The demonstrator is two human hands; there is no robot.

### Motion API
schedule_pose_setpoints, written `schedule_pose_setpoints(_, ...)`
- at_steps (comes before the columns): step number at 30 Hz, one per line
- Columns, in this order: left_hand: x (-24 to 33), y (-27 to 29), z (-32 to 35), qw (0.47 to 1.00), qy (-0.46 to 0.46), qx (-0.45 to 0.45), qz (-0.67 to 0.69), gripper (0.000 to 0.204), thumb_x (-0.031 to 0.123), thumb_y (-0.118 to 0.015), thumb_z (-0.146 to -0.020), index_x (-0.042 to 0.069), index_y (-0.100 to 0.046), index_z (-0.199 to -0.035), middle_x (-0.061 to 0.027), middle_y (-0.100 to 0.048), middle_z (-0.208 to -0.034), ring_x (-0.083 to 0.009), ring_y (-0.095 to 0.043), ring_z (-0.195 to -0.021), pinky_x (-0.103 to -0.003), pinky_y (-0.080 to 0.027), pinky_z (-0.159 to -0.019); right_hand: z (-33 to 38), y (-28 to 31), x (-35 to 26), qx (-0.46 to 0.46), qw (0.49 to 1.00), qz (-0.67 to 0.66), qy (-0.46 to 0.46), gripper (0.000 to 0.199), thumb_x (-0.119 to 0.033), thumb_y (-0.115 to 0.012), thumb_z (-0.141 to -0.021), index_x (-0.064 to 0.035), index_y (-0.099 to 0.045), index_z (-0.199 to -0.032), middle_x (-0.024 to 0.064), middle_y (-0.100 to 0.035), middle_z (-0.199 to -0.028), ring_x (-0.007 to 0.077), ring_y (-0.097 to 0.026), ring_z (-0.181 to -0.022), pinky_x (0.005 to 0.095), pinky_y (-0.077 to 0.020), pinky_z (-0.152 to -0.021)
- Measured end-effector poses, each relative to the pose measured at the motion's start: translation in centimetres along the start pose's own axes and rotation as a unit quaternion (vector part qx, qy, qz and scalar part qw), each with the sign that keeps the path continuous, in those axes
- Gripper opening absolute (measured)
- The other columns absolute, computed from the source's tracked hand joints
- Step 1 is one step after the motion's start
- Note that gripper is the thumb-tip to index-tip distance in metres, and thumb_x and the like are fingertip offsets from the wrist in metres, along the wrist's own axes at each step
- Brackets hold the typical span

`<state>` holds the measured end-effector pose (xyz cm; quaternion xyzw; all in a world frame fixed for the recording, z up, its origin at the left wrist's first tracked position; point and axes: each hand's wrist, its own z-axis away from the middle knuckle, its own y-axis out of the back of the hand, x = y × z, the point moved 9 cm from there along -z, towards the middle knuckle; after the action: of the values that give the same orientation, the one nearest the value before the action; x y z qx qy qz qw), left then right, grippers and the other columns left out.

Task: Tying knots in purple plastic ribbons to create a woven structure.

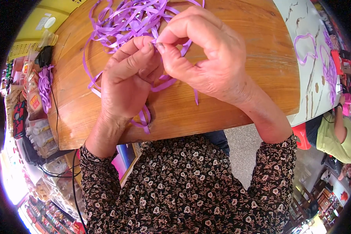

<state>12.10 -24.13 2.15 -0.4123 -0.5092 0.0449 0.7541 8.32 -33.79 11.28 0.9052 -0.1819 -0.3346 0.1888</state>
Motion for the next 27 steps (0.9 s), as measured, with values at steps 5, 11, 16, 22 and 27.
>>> schedule_pose_setpoints(5, 0.0, 0.3, -0.3, 0.999, 0.001, -0.006, 0.041, 0.005, 0.009, -0.059, -0.086, 0.004, -0.058, -0.087, 0.005, -0.048, -0.065, -0.0054, -0.038, -0.054, -0.02, -0.032, -0.049, 0.7, -0.1, 1.9, 0.001, 0.993, -0.063, -0.096, 0.011, 0.009, -0.059, -0.079, 0.004, -0.057, -0.089, 0.0078, -0.057, -0.087, 0.0135, -0.055, -0.079, 0.0233, -0.0439, -0.071)
schedule_pose_setpoints(11, 0.7, -0.1, 0.1, 1.0, -0.025, -0.003, 0.017, 0.005, 0.009, -0.059, -0.086, 0.004, -0.059, -0.088, 0.0035, -0.051, -0.067, -0.0051, -0.041, -0.051, -0.02, -0.033, -0.044, 1.3, -0.9, 4.2, 0.041, 0.948, -0.212, -0.235, 0.012, -0.008, -0.065, -0.082, 0.0007, -0.063, -0.09, 0.0023, -0.063, -0.082, 0.0074, -0.057, -0.075, 0.0201, -0.0451, -0.068)
schedule_pose_setpoints(16, 1.1, 0.2, 0.2, 0.999, -0.047, 0.027, -0.002, 0.007, 0.01, -0.06, -0.086, 0.003, -0.059, -0.089, 0.0023, -0.054, -0.069, -0.0038, -0.044, -0.053, -0.018, -0.035, -0.046, 1.2, -0.7, 3.5, 0.021, 0.962, -0.189, -0.199, 0.014, -0.007, -0.068, -0.079, 0.0009, -0.062, -0.089, 0.0023, -0.063, -0.081, 0.007, -0.057, -0.073, 0.0201, -0.0451, -0.068)
schedule_pose_setpoints(22, 1.4, 0.0, 0.3, 0.996, -0.073, 0.037, -0.042, 0.008, 0.009, -0.059, -0.087, 0.002, -0.059, -0.09, 0.0028, -0.055, -0.071, -0.0023, -0.045, -0.056, -0.016, -0.035, -0.048, 0.7, -0.5, 2.0, -0.02, 0.991, -0.086, -0.1, 0.017, 0.007, -0.062, -0.079, 0.0049, -0.057, -0.095, 0.0063, -0.058, -0.091, 0.0125, -0.054, -0.081, 0.0232, -0.0438, -0.074)
schedule_pose_setpoints(27, 1.2, -0.1, 0.3, 0.996, -0.072, 0.031, -0.051, 0.008, 0.009, -0.059, -0.087, 0.003, -0.059, -0.091, 0.0036, -0.054, -0.071, -0.0021, -0.045, -0.057, -0.016, -0.035, -0.048, 0.7, -0.6, 1.9, -0.024, 0.985, -0.087, -0.149, 0.012, 0.007, -0.06, -0.081, 0.0049, -0.058, -0.093, 0.0055, -0.059, -0.088, 0.0105, -0.055, -0.082, 0.0216, -0.0442, -0.074)
